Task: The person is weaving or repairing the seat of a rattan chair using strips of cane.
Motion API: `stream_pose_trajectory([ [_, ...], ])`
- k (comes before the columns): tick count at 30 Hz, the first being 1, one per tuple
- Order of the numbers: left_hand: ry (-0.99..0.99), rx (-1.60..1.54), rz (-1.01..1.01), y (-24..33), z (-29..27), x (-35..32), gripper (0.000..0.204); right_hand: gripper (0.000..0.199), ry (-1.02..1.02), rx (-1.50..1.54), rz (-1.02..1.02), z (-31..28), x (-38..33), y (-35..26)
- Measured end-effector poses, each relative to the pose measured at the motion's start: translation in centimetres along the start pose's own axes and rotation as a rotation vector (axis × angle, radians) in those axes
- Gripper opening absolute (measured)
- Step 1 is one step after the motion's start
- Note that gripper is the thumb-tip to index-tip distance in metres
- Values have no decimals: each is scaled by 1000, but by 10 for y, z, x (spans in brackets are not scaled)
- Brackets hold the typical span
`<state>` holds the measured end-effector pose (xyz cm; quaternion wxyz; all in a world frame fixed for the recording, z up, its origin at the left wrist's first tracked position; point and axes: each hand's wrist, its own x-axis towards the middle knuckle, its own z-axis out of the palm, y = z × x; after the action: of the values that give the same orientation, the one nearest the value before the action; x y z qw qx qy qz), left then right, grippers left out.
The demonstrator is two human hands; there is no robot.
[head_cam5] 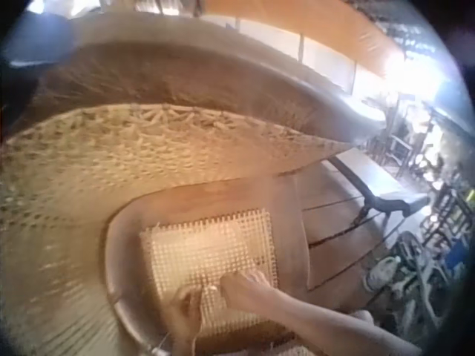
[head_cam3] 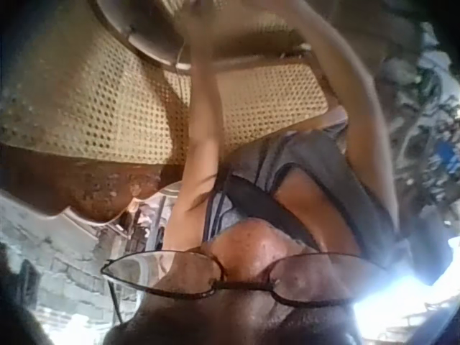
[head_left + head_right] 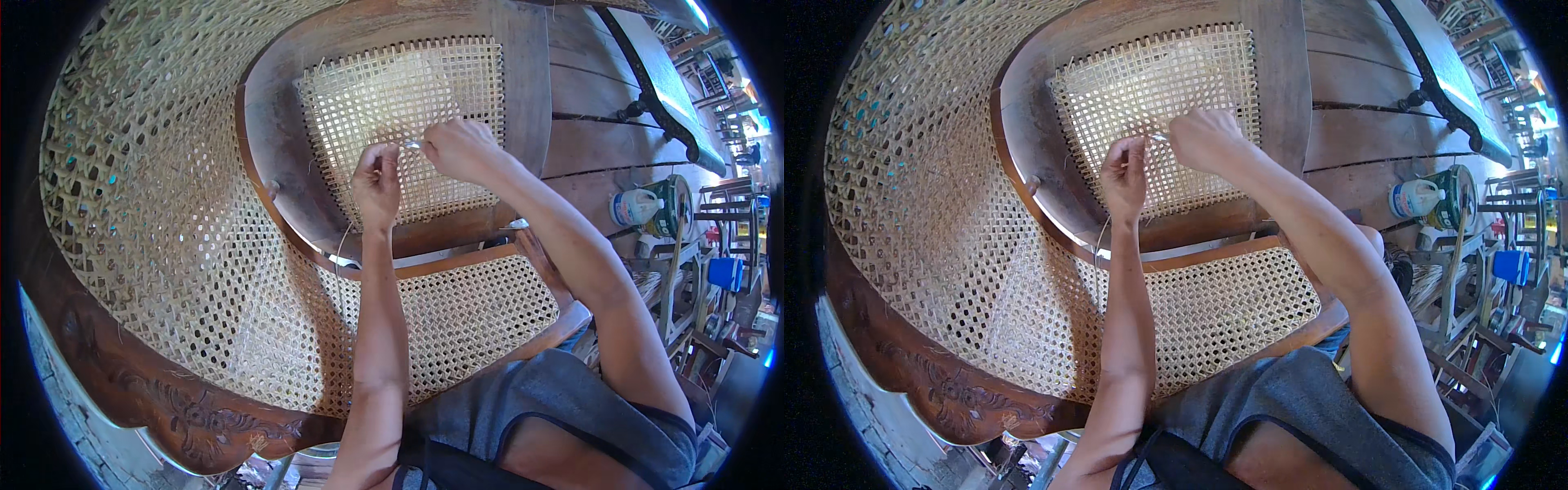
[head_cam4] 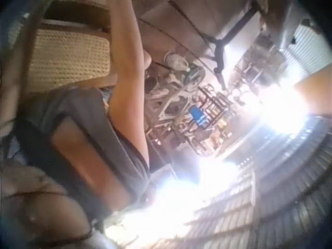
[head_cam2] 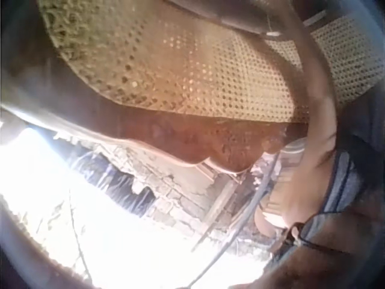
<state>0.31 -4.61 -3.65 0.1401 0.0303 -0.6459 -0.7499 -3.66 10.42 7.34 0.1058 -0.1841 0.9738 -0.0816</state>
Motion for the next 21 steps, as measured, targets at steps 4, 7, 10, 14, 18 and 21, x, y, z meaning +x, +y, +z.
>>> stream_pose_trajectory([
  [4,28,202,30,-6,-1,-2,12,19,-24,-110,-9,20,3,2],
  [7,66,352,61,-10,-5,-1,13,15,16,-122,-64,18,6,-12],
  [10,60,301,-9,-10,2,0,14,13,61,-171,-92,24,9,-20],
  [14,70,278,-12,-29,-4,3,12,11,43,-220,-111,22,9,-29],
  [18,44,538,101,-21,-3,5,12,12,18,-242,-171,19,13,-23],
  [21,59,620,103,-6,6,5,16,14,-51,-272,-116,12,18,-23],
])
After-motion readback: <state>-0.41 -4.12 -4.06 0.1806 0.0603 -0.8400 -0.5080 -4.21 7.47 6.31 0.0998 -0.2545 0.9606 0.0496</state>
